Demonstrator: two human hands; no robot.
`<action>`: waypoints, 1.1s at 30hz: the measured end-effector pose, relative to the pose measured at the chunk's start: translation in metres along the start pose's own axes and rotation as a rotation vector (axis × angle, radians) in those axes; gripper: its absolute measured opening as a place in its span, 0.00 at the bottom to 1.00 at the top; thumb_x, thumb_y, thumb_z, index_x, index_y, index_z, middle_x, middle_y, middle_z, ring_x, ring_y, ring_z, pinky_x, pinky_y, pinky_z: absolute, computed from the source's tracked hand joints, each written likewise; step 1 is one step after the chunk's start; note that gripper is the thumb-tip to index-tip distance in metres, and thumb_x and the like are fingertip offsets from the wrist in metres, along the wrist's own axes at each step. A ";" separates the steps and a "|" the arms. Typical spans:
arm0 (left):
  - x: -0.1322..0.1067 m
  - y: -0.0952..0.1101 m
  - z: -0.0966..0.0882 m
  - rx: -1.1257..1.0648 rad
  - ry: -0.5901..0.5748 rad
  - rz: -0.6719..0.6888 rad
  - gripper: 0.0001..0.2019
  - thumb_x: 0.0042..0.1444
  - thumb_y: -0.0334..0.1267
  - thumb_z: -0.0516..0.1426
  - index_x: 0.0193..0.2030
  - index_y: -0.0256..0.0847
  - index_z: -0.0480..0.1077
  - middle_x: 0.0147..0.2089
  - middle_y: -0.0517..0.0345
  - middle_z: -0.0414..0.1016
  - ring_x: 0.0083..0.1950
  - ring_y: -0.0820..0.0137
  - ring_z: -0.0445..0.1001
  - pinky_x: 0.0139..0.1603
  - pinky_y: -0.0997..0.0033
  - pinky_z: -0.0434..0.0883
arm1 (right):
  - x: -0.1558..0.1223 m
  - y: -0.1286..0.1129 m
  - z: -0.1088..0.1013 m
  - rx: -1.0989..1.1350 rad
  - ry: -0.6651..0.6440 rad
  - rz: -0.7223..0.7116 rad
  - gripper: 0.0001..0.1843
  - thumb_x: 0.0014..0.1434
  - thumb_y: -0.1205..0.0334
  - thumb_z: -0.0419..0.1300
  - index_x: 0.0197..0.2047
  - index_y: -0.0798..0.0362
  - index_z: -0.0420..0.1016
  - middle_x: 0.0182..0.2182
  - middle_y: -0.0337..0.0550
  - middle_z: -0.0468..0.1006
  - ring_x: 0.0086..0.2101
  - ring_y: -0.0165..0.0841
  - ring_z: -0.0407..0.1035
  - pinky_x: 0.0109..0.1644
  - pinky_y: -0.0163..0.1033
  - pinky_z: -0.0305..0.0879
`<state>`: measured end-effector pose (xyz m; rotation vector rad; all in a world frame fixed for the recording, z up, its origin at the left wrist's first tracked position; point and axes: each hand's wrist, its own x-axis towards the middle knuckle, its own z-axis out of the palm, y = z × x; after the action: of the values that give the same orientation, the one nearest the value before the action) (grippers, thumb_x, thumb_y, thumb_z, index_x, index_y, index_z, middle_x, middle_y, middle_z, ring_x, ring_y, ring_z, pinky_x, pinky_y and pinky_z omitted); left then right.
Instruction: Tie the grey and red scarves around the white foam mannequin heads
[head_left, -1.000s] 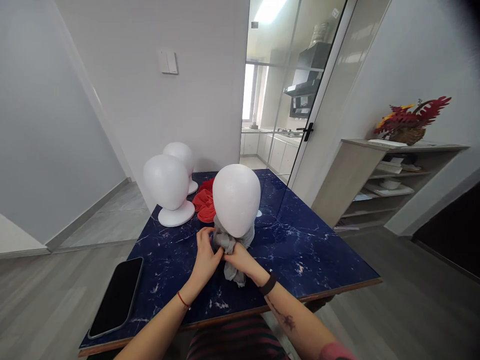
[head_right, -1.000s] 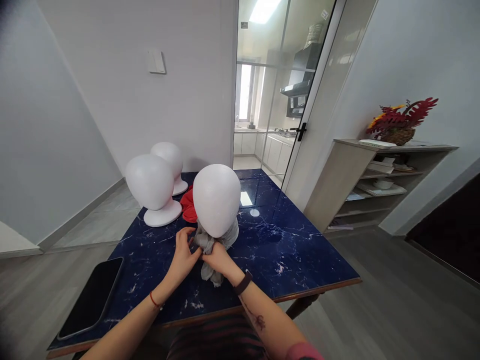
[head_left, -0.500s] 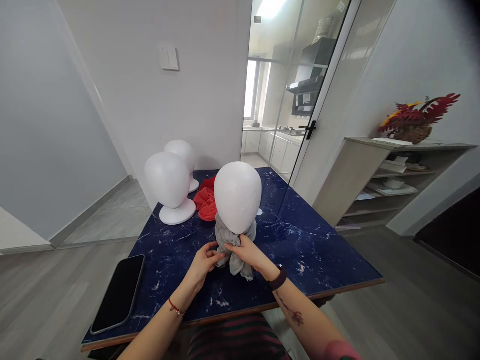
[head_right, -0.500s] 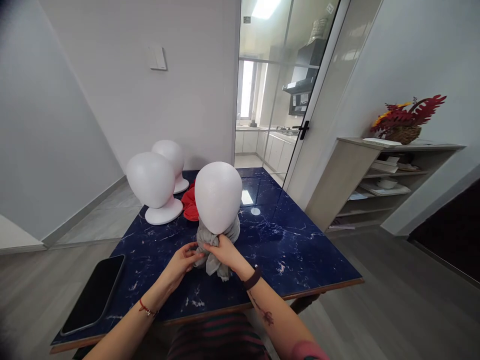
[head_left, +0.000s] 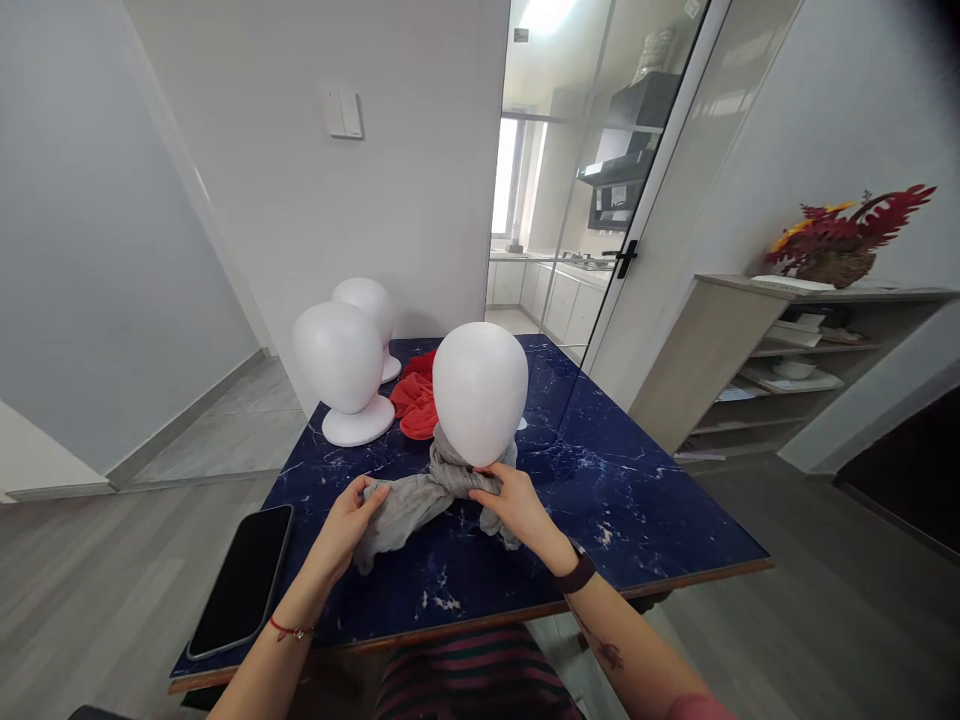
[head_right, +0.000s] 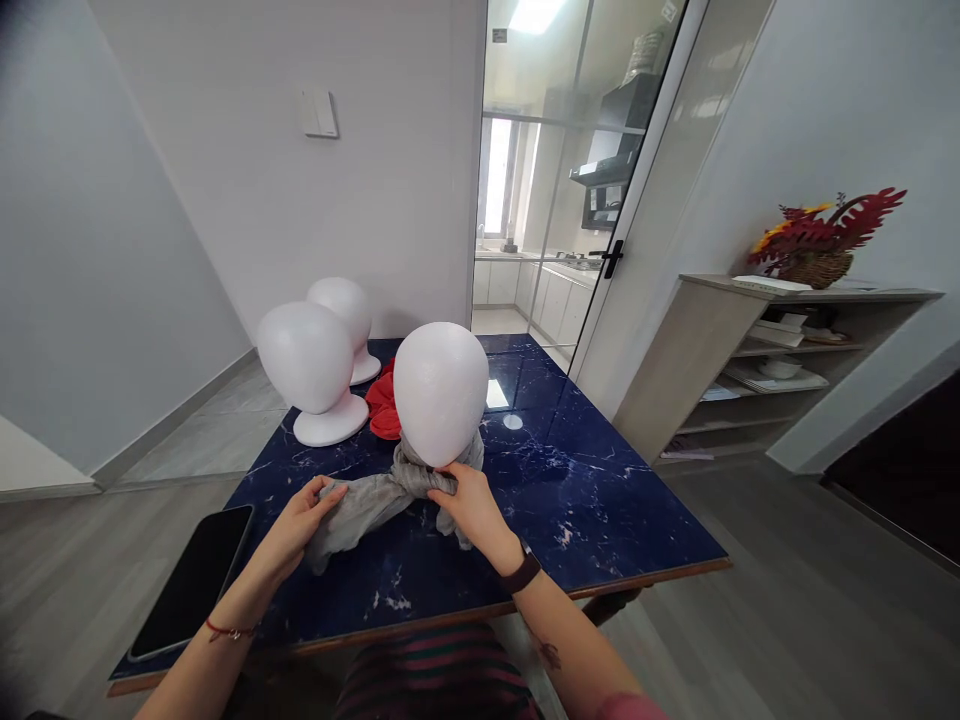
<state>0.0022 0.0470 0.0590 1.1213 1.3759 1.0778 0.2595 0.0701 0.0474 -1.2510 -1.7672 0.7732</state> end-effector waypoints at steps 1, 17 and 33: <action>0.003 -0.001 -0.004 0.060 -0.016 0.009 0.20 0.43 0.55 0.61 0.30 0.41 0.63 0.23 0.66 0.66 0.24 0.74 0.63 0.27 0.75 0.60 | -0.001 0.001 -0.001 0.002 0.033 -0.005 0.15 0.49 0.60 0.65 0.41 0.53 0.75 0.39 0.45 0.78 0.41 0.40 0.72 0.47 0.43 0.65; -0.003 0.007 0.010 0.336 -0.145 -0.011 0.09 0.49 0.40 0.57 0.34 0.38 0.74 0.35 0.53 0.77 0.36 0.64 0.73 0.38 0.70 0.66 | -0.011 0.009 -0.003 0.033 0.234 0.014 0.09 0.55 0.56 0.58 0.32 0.53 0.70 0.29 0.40 0.73 0.31 0.32 0.67 0.37 0.36 0.62; -0.019 0.002 0.074 -0.122 -0.139 -0.040 0.24 0.48 0.59 0.57 0.39 0.38 0.73 0.46 0.47 0.75 0.50 0.60 0.72 0.53 0.62 0.65 | -0.068 -0.026 0.005 0.683 0.081 0.353 0.19 0.52 0.50 0.63 0.43 0.52 0.72 0.42 0.45 0.75 0.39 0.36 0.71 0.43 0.39 0.68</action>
<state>0.0766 0.0313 0.0583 1.0557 1.2028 1.0215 0.2554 -0.0024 0.0482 -1.0955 -1.0696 1.3641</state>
